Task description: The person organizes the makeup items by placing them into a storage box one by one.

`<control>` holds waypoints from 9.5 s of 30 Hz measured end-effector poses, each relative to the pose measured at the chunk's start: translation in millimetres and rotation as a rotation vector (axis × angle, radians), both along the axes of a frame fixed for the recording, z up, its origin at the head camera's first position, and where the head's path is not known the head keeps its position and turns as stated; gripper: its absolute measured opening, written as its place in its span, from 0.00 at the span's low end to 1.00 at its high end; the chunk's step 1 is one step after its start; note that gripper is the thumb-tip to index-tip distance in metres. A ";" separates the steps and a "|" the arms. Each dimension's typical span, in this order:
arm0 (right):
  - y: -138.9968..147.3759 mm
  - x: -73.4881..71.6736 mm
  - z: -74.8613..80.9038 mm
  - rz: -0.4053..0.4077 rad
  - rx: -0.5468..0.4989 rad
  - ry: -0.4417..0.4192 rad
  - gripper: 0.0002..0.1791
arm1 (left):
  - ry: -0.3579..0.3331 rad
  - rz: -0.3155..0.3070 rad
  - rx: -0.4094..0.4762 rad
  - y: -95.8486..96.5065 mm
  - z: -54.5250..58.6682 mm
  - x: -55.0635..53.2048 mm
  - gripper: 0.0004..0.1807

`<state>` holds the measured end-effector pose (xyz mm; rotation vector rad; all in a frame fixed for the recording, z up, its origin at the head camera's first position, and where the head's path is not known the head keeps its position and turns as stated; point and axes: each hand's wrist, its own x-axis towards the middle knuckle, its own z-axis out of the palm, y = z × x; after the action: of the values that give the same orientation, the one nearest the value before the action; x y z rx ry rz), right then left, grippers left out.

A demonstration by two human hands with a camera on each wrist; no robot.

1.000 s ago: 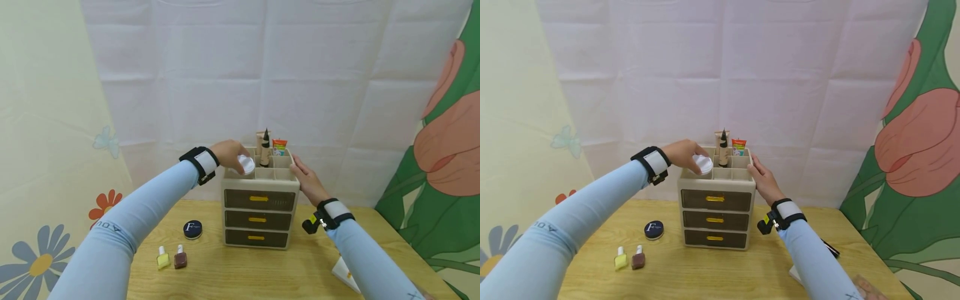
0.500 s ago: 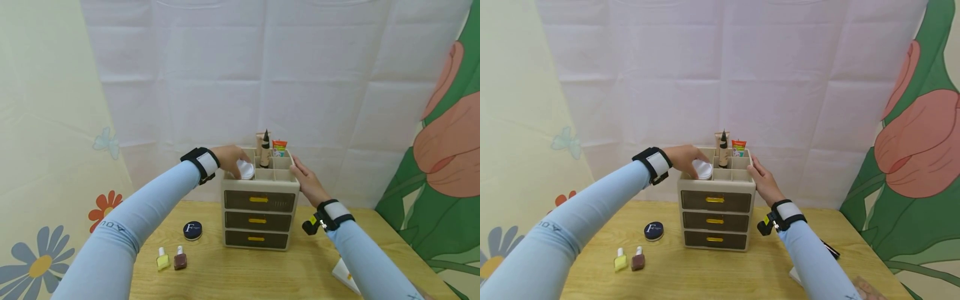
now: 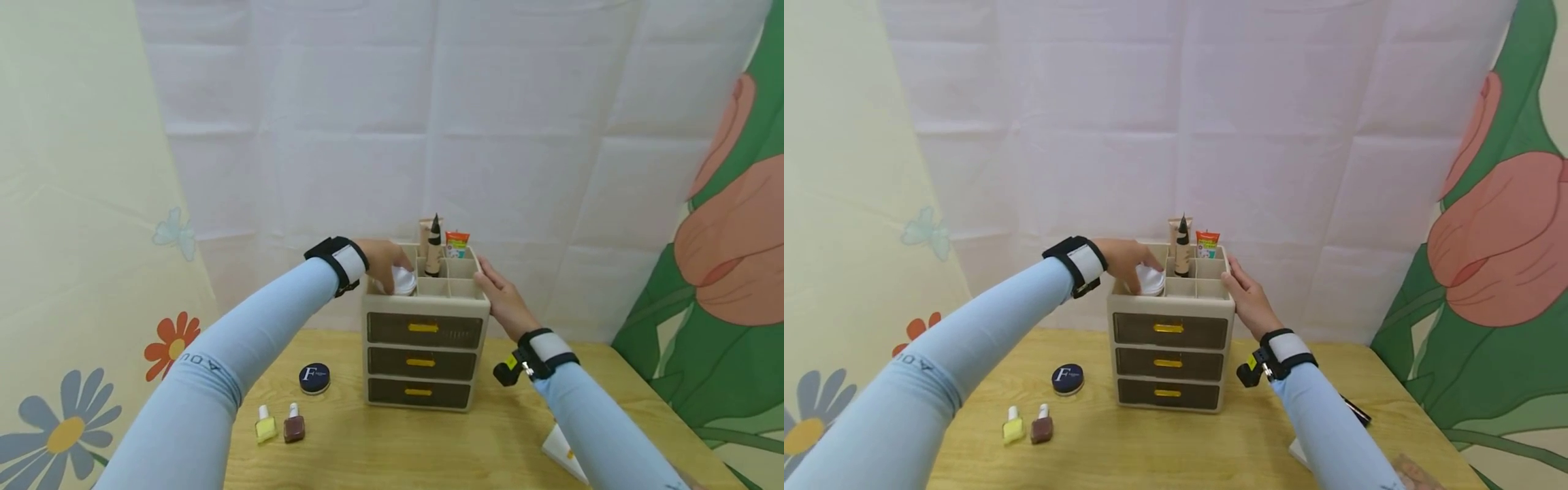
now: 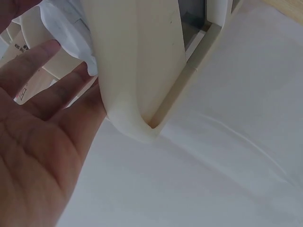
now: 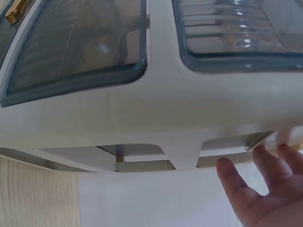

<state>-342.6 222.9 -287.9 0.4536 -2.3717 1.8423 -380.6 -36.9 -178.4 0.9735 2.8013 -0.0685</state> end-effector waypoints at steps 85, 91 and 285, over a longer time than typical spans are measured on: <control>11.9 6.8 1.0 -0.018 -0.019 -0.009 0.38 | -0.093 0.136 0.293 -132.8 -106.3 44.8 0.28; 10.7 7.5 2.8 -0.027 -0.013 -0.025 0.38 | -0.083 0.184 0.270 -138.3 -137.9 41.6 0.27; -1.7 8.1 -0.3 -0.011 -0.039 -0.004 0.37 | 0.074 -0.026 0.212 -41.3 24.6 41.5 0.35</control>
<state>-334.4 221.2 -288.2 0.4323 -2.3309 1.8830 -339.1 -78.2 -153.8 1.0729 2.9091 0.1967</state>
